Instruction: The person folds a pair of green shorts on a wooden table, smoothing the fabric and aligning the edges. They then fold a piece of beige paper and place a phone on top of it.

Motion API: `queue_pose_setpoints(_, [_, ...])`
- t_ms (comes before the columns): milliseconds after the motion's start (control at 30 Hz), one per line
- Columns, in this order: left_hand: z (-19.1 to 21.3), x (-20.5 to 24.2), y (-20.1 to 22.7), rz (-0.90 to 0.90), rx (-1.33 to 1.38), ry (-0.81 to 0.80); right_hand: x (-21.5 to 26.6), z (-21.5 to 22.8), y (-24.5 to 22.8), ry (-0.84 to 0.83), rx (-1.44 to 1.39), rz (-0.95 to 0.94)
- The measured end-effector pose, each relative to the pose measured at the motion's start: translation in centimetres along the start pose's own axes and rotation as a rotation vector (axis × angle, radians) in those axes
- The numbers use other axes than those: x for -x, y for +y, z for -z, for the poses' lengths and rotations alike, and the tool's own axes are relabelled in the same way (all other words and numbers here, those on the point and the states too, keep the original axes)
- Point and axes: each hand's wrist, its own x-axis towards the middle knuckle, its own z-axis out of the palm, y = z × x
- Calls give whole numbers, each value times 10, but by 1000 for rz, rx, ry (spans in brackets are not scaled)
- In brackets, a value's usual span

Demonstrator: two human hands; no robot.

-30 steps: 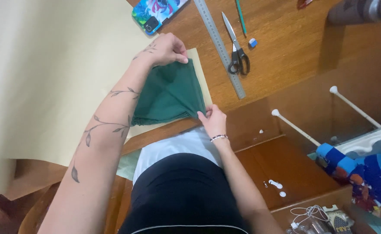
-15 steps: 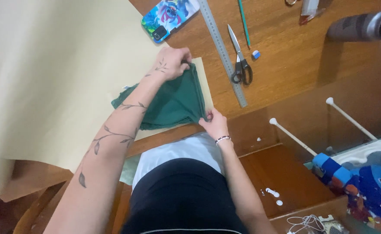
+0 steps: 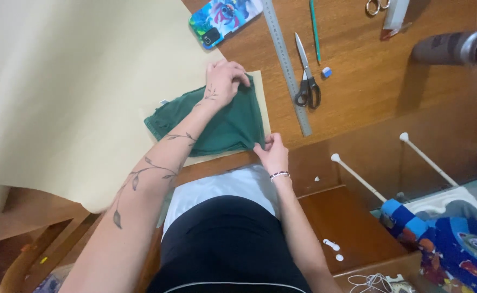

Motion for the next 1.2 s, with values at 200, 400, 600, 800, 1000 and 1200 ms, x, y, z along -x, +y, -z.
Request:
queue_pose_setpoints(200, [5, 7, 15, 64, -87, 29, 2, 13, -2, -43, 432, -8])
queue_pose_setpoints(400, [60, 56, 57, 80, -60, 331, -4, 10, -54, 488, 245, 959])
queue_pose_setpoints(600, [33, 144, 54, 39, -251, 309, -49, -46, -85, 486, 306, 1202])
queue_pose_setpoints(800, [-59, 202, 17, -279, -274, 125, -75, -41, -82, 527, 536, 1325])
queue_pose_setpoints(1000, [-30, 219, 3, -383, -200, 163, -81, -45, -75, 474, 625, 1226])
queue_pose_setpoints(1200, [-16, 224, -2, -471, -312, 247, -83, -45, -75, 493, 542, 1303])
